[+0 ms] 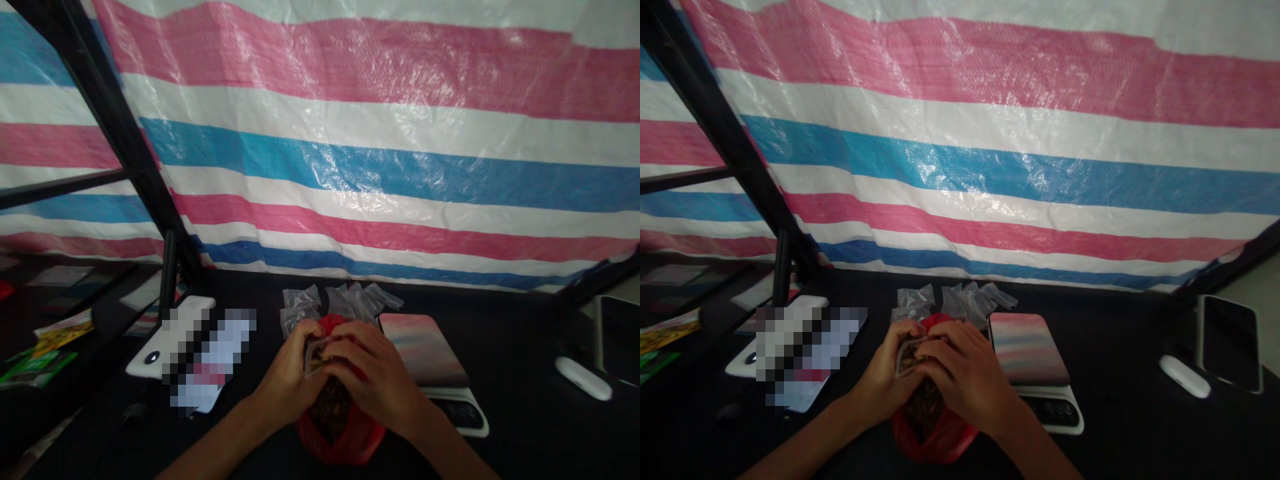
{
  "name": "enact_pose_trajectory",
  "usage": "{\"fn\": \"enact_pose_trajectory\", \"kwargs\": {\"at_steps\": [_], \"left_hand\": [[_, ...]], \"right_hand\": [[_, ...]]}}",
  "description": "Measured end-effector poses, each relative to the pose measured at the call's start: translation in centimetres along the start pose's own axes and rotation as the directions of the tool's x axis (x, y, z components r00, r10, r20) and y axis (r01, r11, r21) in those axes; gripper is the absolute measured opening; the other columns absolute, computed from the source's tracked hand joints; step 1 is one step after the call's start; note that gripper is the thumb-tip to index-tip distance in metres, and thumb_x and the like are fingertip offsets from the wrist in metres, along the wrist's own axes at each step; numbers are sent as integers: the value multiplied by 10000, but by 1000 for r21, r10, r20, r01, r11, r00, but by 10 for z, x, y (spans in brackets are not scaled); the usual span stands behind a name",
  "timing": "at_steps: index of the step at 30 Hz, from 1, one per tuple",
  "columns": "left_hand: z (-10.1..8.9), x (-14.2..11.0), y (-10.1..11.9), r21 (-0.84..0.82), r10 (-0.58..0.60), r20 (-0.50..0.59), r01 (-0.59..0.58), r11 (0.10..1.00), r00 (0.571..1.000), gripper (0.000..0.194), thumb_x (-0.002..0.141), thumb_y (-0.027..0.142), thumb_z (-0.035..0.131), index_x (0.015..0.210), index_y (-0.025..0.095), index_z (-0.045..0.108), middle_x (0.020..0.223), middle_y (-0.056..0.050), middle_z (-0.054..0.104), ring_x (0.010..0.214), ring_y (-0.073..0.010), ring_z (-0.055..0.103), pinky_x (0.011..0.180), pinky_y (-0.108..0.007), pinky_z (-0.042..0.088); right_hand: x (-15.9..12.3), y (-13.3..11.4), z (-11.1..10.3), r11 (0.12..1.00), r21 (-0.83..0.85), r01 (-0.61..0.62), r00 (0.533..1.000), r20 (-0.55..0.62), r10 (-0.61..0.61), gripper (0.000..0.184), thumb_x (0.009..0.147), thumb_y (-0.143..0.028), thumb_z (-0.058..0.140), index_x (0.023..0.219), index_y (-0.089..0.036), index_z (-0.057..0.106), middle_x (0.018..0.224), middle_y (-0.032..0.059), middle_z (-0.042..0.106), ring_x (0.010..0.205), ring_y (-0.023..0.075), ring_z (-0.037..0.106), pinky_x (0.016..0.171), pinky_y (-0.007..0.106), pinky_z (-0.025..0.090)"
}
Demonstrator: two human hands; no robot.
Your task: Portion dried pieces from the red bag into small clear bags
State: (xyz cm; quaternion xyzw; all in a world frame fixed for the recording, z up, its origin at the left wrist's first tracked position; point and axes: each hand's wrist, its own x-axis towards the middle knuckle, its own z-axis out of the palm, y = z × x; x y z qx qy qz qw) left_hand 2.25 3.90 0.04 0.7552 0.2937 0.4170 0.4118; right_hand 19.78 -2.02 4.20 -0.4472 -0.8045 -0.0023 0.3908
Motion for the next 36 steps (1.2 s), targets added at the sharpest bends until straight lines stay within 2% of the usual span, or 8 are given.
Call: {"fn": "enact_pose_trajectory", "kwargs": {"at_steps": [5,9,11,14,19,28,32,36], "left_hand": [[0,3,7,1,-114,61,114,993,992,272,887,298,660,1136,241,568,992,-16,703,871,-183,687,781,-276,539],[-2,6,9,-1,-116,109,117,993,987,253,891,260,626,1138,241,572,973,-15,725,855,-189,701,765,-274,543],[-4,6,10,55,-65,101,59,997,993,325,858,193,625,1172,239,553,1044,-40,721,935,-211,699,825,-303,542],[-7,5,13,207,68,147,-98,973,987,477,760,80,612,1206,222,522,1158,-87,676,1057,-250,655,938,-368,510],[-14,6,16,315,99,334,-210,925,937,494,686,1,512,1127,225,507,1038,-67,666,945,-238,636,856,-366,503],[-19,12,12,415,132,347,-278,866,929,555,680,56,570,1197,257,561,1203,-79,706,1126,-289,653,1032,-443,434],[-20,13,13,451,101,384,-282,847,918,447,694,40,532,1082,253,592,1072,-60,728,1039,-275,679,966,-436,454],[-21,14,12,442,127,376,-299,846,918,514,703,40,534,1170,251,560,1178,-76,708,1116,-291,655,1008,-467,423]], "right_hand": [[1,4,-7,999,50,-20,986,-163,28,159,1005,-211,559,992,-250,712,952,35,718,862,172,677,755,312,537],[2,2,-8,997,71,-3,998,-68,8,117,982,-247,607,1038,-258,709,981,39,724,897,183,687,797,327,552],[2,1,-6,999,47,22,998,-56,-20,105,974,-246,615,1050,-250,688,991,43,728,902,189,688,805,333,548],[2,3,-8,999,31,-27,988,-148,31,122,975,-166,573,1020,-241,658,971,42,718,899,183,679,808,329,538],[2,14,-14,988,42,-146,946,-286,151,141,976,-137,534,967,-235,634,888,38,683,840,185,651,747,327,524],[4,11,-13,990,-31,-141,981,-136,135,155,992,-184,518,936,-228,656,843,30,709,796,182,659,743,328,514],[5,9,-13,992,-42,-117,988,-104,112,149,989,-171,527,936,-223,656,845,26,720,790,180,658,732,318,504],[4,10,-13,993,-29,-116,989,-95,113,143,987,-171,535,937,-223,658,854,25,725,800,180,662,740,315,497]]}}
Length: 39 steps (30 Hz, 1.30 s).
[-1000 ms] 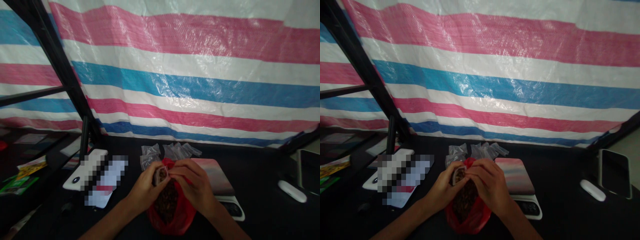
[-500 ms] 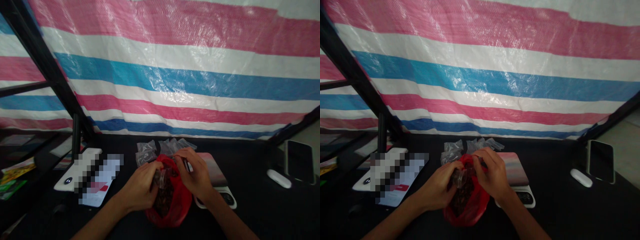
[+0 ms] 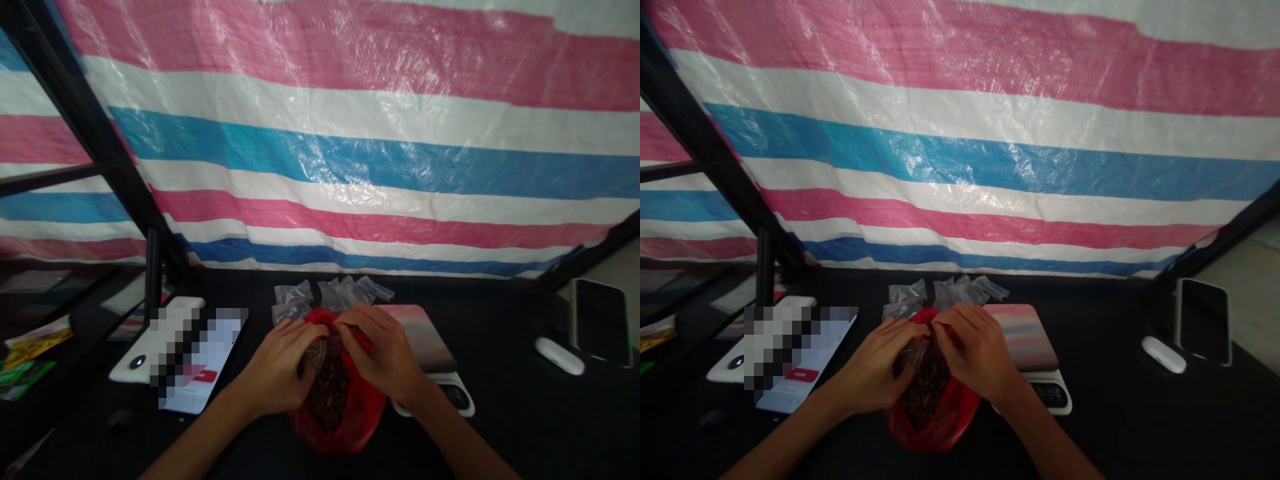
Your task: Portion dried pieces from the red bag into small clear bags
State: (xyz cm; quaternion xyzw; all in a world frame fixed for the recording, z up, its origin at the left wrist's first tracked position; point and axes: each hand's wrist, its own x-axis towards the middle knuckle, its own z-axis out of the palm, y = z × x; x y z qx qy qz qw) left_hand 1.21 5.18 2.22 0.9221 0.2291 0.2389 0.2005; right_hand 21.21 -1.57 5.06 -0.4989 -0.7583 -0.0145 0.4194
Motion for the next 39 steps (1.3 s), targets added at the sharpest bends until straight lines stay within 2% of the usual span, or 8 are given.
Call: {"fn": "enact_pose_trajectory", "kwargs": {"at_steps": [5,9,14,21,24,28,32,39], "left_hand": [[0,-2,1,-146,-28,-85,16,989,996,500,703,43,553,1158,247,518,1121,-73,676,1026,-267,644,926,-411,464],[2,-7,4,-388,-113,-179,35,921,977,356,851,90,491,1168,239,427,1025,-64,588,921,-217,601,815,-339,495],[5,-10,8,-512,10,-222,-125,850,975,157,1032,270,350,1185,248,318,1081,-64,483,973,-201,524,858,-343,481],[2,-9,13,-571,25,-184,-128,811,983,178,1062,430,281,1105,260,312,1085,-50,421,957,-185,475,832,-346,473],[5,-10,12,-638,-21,-133,-69,767,991,230,1046,442,364,1170,249,352,1137,-70,468,1026,-203,512,906,-380,486],[16,-7,14,-762,-141,-74,36,646,987,408,985,308,566,1346,243,388,1314,-104,542,1225,-235,550,1090,-419,433],[21,-1,18,-837,-246,-97,55,544,964,404,947,245,628,1324,242,481,1319,-92,629,1228,-227,606,1101,-391,451],[11,3,18,-781,-279,-126,78,619,952,249,992,333,553,1169,187,651,1179,-92,719,1096,-224,677,996,-348,519]], "right_hand": [[0,-1,-1,998,65,-6,1000,13,5,139,982,-169,535,949,-226,657,868,21,723,818,180,663,746,310,500],[0,-3,-1,974,214,-75,991,121,50,210,971,-152,540,1134,-234,644,1064,41,715,996,181,661,887,314,507],[-3,-6,8,902,377,-210,964,235,127,238,944,-168,602,1164,-254,632,1115,33,689,1039,184,642,941,316,490],[-3,-12,10,756,558,-342,940,199,278,69,911,-178,653,911,-244,632,905,-8,674,846,157,636,776,270,501],[-2,-11,9,737,599,-315,944,115,310,80,900,-177,667,875,-244,632,837,-24,642,778,138,618,728,246,504],[0,-7,8,756,615,-226,933,-86,349,106,892,-159,676,899,-256,634,844,-32,637,748,118,616,701,215,516],[0,-4,5,795,573,-200,904,-205,375,124,893,-159,684,943,-265,643,834,-32,663,738,119,646,689,210,531],[-2,-9,7,860,477,-180,939,-176,294,165,902,-130,659,995,-267,663,886,-17,686,791,130,666,749,229,551]]}}
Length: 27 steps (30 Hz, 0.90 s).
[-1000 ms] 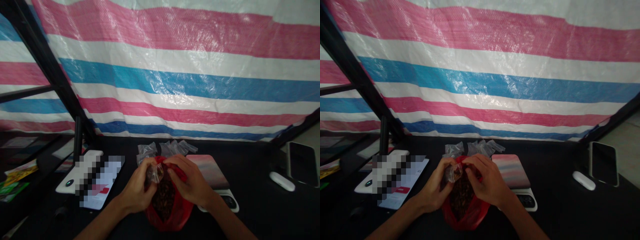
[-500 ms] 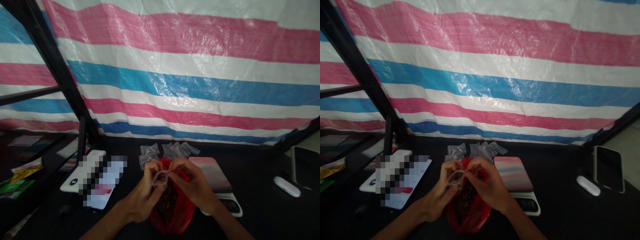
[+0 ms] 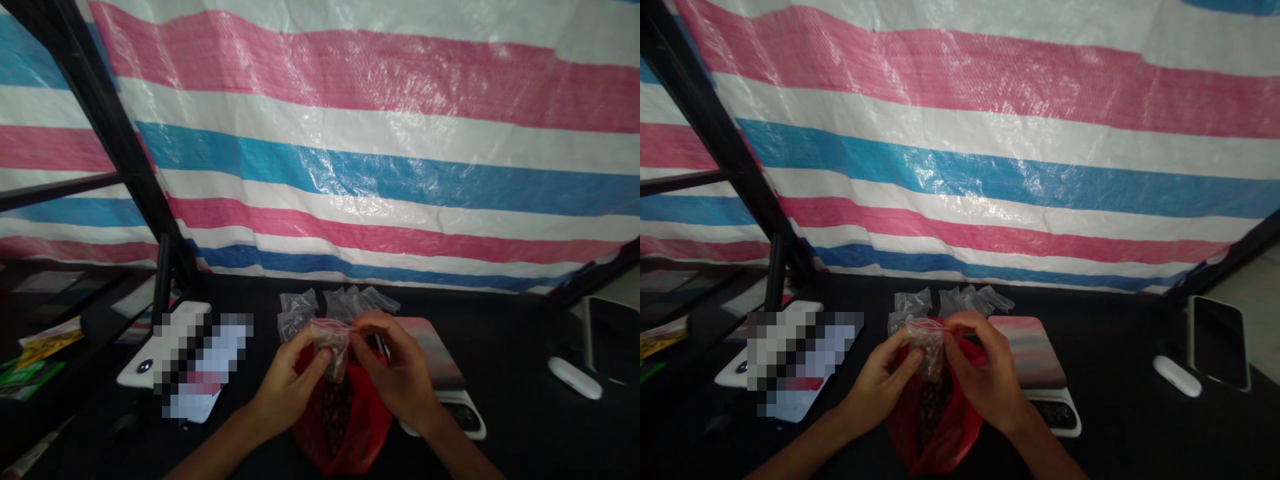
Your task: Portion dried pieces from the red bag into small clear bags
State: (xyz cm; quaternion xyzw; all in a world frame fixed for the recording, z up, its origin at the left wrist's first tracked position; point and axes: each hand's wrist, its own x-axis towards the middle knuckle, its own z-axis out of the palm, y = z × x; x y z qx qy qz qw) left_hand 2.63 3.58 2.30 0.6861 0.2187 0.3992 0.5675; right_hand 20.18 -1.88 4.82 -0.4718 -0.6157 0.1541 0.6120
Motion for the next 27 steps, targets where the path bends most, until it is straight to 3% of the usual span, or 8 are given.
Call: {"fn": "enact_pose_trajectory", "kwargs": {"at_steps": [6,12,16,19,21,23,25,27], "left_hand": [[0,0,0,39,47,-102,-43,998,994,206,957,343,616,1092,196,667,1060,-62,739,1009,-193,687,930,-295,540],[0,-1,-4,114,38,-97,-27,993,995,176,938,338,627,1021,188,667,955,-50,742,883,-183,698,809,-273,560],[-4,-4,-4,294,165,-62,-140,946,984,273,952,253,569,1221,209,578,1143,-77,699,1061,-199,666,963,-327,525],[-8,-5,-1,491,261,130,-291,821,957,220,960,199,524,1167,207,596,1155,-90,685,1098,-213,636,990,-358,502],[-8,-5,0,571,304,227,-379,728,925,187,951,174,520,1109,201,615,1092,-87,693,1036,-217,634,946,-367,509],[-7,-4,0,604,329,249,-412,682,911,166,956,153,496,1051,194,626,1014,-80,694,956,-210,627,881,-361,515],[-6,-3,-1,606,353,237,-422,674,905,175,967,128,467,1013,187,626,953,-74,685,899,-198,615,833,-346,511],[-6,-3,-2,597,383,228,-439,672,895,184,970,104,453,986,182,620,908,-68,674,863,-188,605,804,-333,504]], "right_hand": [[-8,0,11,998,37,-48,999,28,47,216,915,-134,636,1068,-286,639,923,-20,702,824,131,694,778,231,564],[-5,-4,12,997,36,-66,995,74,63,157,915,-156,635,1016,-275,642,939,-6,696,852,139,687,800,244,556],[16,-3,-24,986,119,-117,990,-60,124,207,950,-243,610,1149,-298,592,893,-16,635,781,127,637,695,217,530],[31,10,-67,985,70,-160,975,-144,169,220,909,-275,645,1127,-281,609,861,-18,625,714,118,598,598,192,475],[33,25,-89,973,-16,-232,967,-110,229,234,861,-282,672,1089,-260,625,821,-17,636,680,131,602,586,215,478],[28,42,-102,946,-156,-283,957,14,289,236,848,-293,661,1076,-237,636,768,-16,641,628,148,607,551,242,476],[20,56,-107,911,-318,-263,943,115,313,227,878,-304,610,1085,-224,661,792,7,679,653,174,639,579,278,505],[15,63,-107,881,-438,-178,955,138,262,227,888,-296,587,1078,-228,691,942,51,735,830,219,698,731,340,557]]}}
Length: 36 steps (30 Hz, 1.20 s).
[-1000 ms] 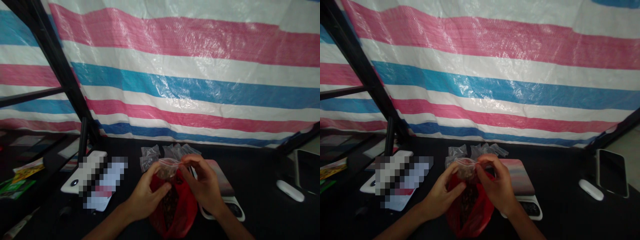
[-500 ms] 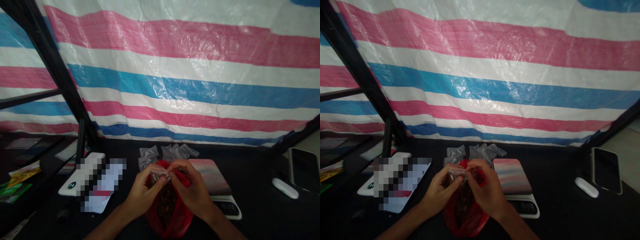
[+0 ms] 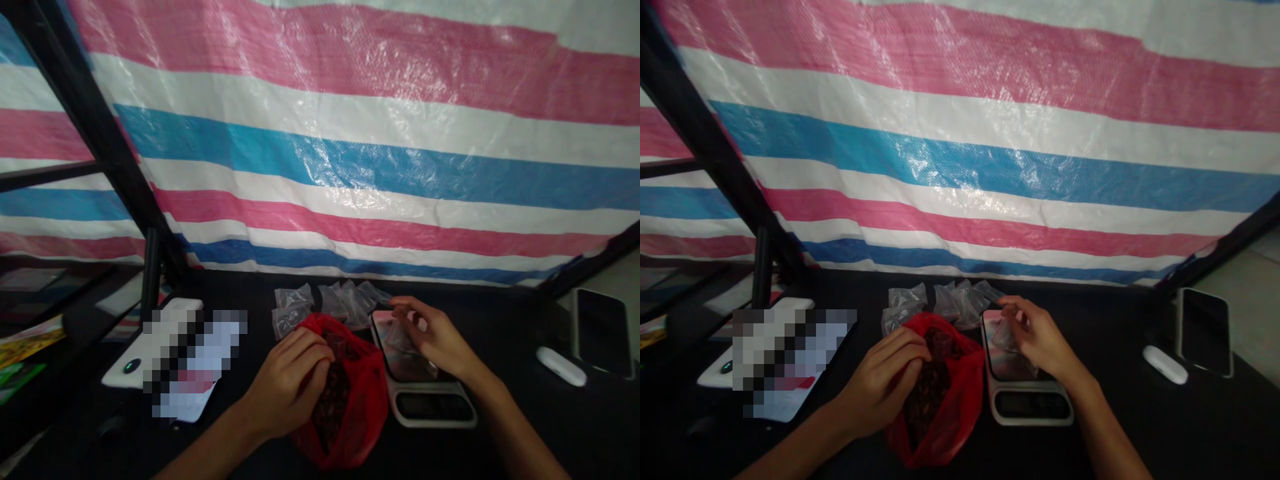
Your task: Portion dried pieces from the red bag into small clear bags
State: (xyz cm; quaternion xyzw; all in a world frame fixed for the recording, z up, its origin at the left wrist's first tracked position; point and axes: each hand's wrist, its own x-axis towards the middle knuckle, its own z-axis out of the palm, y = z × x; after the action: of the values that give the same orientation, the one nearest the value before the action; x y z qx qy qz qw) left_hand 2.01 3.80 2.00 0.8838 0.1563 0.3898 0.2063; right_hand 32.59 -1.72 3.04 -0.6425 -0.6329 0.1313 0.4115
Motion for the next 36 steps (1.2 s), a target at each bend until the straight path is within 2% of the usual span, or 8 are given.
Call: {"fn": "enact_pose_trajectory", "kwargs": {"at_steps": [2,4,7,9,14,20,26,36], "left_hand": [[0,0,-1,-5,25,-28,-25,1000,999,187,966,83,450,965,179,610,876,-62,666,837,-181,599,784,-322,497],[-1,0,-3,-7,36,-51,-36,999,998,188,961,66,447,952,176,599,857,-58,660,816,-175,595,771,-315,491],[-1,-1,-4,-4,40,-69,-40,999,997,191,952,52,444,928,175,587,820,-50,649,776,-165,588,739,-301,485],[-1,-1,-4,2,41,-83,-41,999,996,192,947,48,445,910,176,583,796,-45,644,749,-161,584,715,-293,482],[0,0,-5,35,67,-119,-63,997,991,204,935,39,444,879,178,582,736,-37,627,692,-153,562,660,-283,469],[-1,1,-5,88,114,-122,-103,991,986,202,923,45,453,882,174,603,712,-42,627,666,-159,550,627,-290,462],[-2,0,-6,72,121,-148,-111,991,982,207,923,49,442,881,181,596,695,-36,617,644,-159,546,609,-284,451],[-2,0,-5,66,124,-153,-115,991,980,201,914,32,450,865,184,572,692,-29,605,641,-150,533,601,-282,441]], "right_hand": [[-1,2,-1,994,-85,65,994,-79,-72,230,897,-279,572,1080,-242,705,1095,73,742,1020,252,694,906,405,543],[-1,0,-6,987,-125,100,975,-186,-123,232,923,-263,540,1090,-249,700,1130,75,737,1080,258,680,980,436,517],[-1,-4,-18,982,-151,117,931,-328,-161,212,952,-247,500,1031,-251,698,1057,69,736,1025,251,684,953,425,524],[-1,-6,-23,978,-161,131,916,-359,-181,207,952,-234,494,985,-253,698,996,64,732,972,248,684,902,408,534],[-4,-6,-26,969,-186,162,968,-162,-193,176,912,-232,549,988,-255,707,990,60,727,959,257,675,865,401,534],[-9,-7,-23,978,-204,55,996,77,-40,257,939,-356,581,1159,-257,673,1021,58,683,928,239,653,842,397,530],[-12,-9,-24,982,-186,26,992,127,-2,369,878,-375,643,1229,-263,627,1010,49,655,898,239,646,792,378,534],[-16,-10,-27,988,-138,-74,986,136,93,335,810,-412,714,1075,-224,629,941,42,645,843,228,643,713,339,530]]}}
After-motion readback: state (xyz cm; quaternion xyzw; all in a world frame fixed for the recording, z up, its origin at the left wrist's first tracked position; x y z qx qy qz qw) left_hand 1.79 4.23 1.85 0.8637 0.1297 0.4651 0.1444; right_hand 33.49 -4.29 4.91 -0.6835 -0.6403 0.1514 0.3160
